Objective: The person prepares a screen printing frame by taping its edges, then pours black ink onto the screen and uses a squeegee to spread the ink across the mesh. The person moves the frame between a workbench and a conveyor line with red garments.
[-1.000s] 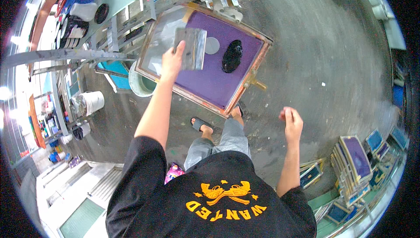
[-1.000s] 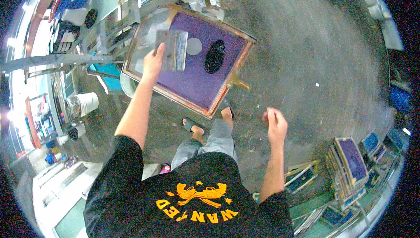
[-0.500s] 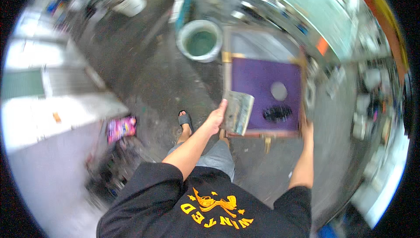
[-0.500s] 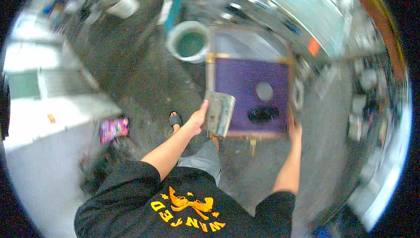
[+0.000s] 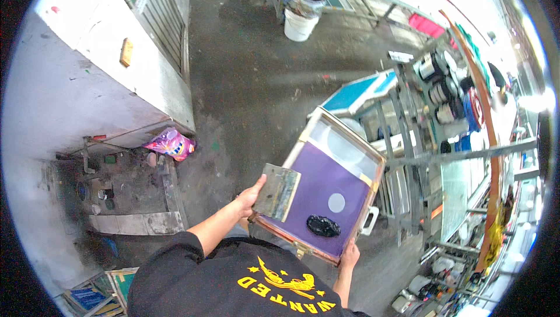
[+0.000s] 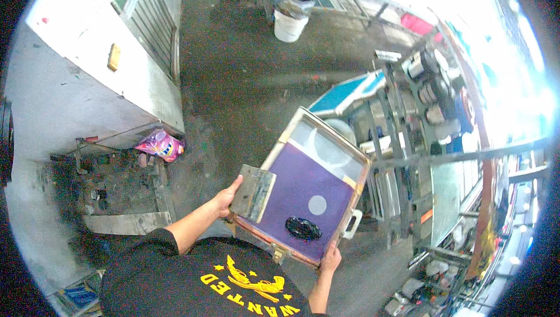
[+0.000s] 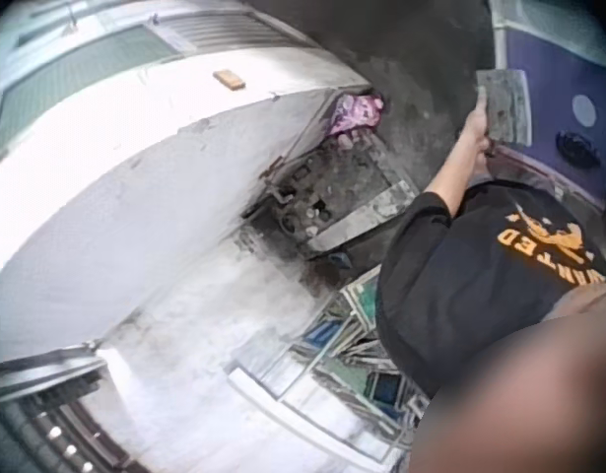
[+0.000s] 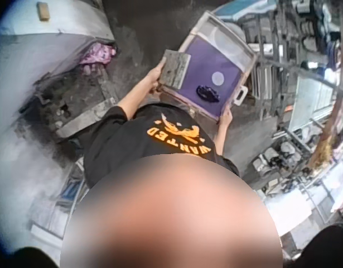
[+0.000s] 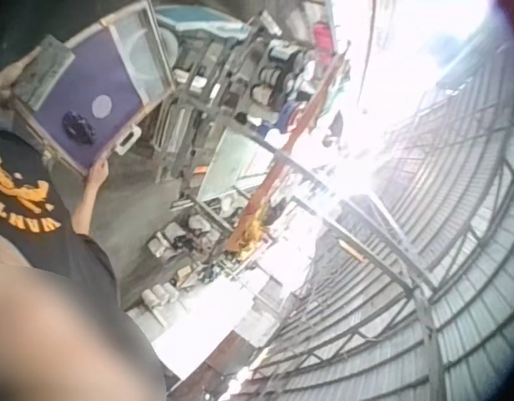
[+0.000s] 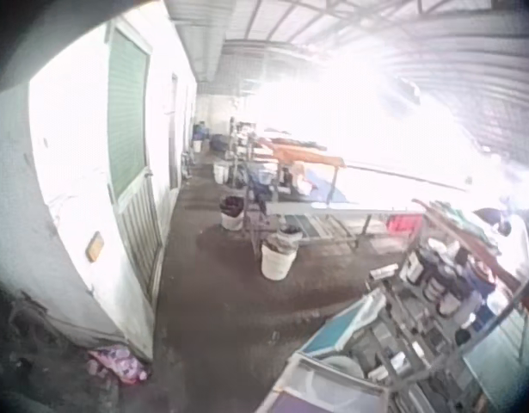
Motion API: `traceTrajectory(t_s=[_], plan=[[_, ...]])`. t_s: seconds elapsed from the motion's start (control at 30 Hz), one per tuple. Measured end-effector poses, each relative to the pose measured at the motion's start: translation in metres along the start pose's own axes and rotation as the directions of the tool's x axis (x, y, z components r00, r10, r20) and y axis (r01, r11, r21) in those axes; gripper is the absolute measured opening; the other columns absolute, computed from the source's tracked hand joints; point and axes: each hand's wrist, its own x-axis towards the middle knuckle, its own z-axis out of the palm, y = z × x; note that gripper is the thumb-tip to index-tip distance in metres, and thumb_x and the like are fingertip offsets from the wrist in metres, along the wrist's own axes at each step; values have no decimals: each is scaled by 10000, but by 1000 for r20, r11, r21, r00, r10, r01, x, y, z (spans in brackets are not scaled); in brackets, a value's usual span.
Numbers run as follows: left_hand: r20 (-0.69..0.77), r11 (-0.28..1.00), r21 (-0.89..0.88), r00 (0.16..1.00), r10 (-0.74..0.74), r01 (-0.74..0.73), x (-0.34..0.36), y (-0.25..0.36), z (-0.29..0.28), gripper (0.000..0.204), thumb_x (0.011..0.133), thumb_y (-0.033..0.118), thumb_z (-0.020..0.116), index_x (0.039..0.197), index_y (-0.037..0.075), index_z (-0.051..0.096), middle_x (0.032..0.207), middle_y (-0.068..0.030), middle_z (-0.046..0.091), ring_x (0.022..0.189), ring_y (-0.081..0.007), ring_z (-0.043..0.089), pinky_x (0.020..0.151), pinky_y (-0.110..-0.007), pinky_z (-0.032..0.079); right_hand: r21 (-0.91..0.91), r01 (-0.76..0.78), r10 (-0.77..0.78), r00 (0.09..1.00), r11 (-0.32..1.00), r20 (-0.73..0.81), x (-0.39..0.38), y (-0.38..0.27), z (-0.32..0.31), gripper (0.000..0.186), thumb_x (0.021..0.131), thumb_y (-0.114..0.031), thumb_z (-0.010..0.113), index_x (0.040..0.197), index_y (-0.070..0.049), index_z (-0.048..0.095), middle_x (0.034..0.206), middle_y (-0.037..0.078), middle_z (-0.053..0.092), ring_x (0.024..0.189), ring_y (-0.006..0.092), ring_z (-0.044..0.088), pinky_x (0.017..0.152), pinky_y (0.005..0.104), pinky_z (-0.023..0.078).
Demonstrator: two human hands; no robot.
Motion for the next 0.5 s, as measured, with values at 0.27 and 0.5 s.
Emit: traceTrajectory(t_s=[0.27, 0.5], plan=[[-79, 845, -160, 860, 504, -510, -52, 202, -72, 758, 1016, 705, 487, 1424, 73, 577, 1343, -84, 664, 1201, -256, 654, 1040, -448, 532, 219, 129, -202, 914, 967, 353, 69, -343, 145, 444, 1090, -483, 555, 858, -106, 586, 720, -82, 476, 640, 32, 416, 566, 244, 334], [-155, 802, -164, 818, 554, -574, -13, 379, -116, 746, 1024, 678, 506, 1471, 82, 537, 1406, -87, 626, 1251, -272, 622, 1070, -481, 508, 354, 144, -285, 877, 924, 387, 172, -477, 331, 460, 1092, -444, 574, 784, -103, 545, 714, -87, 429, 654, 42, 368, 559, 274, 293]])
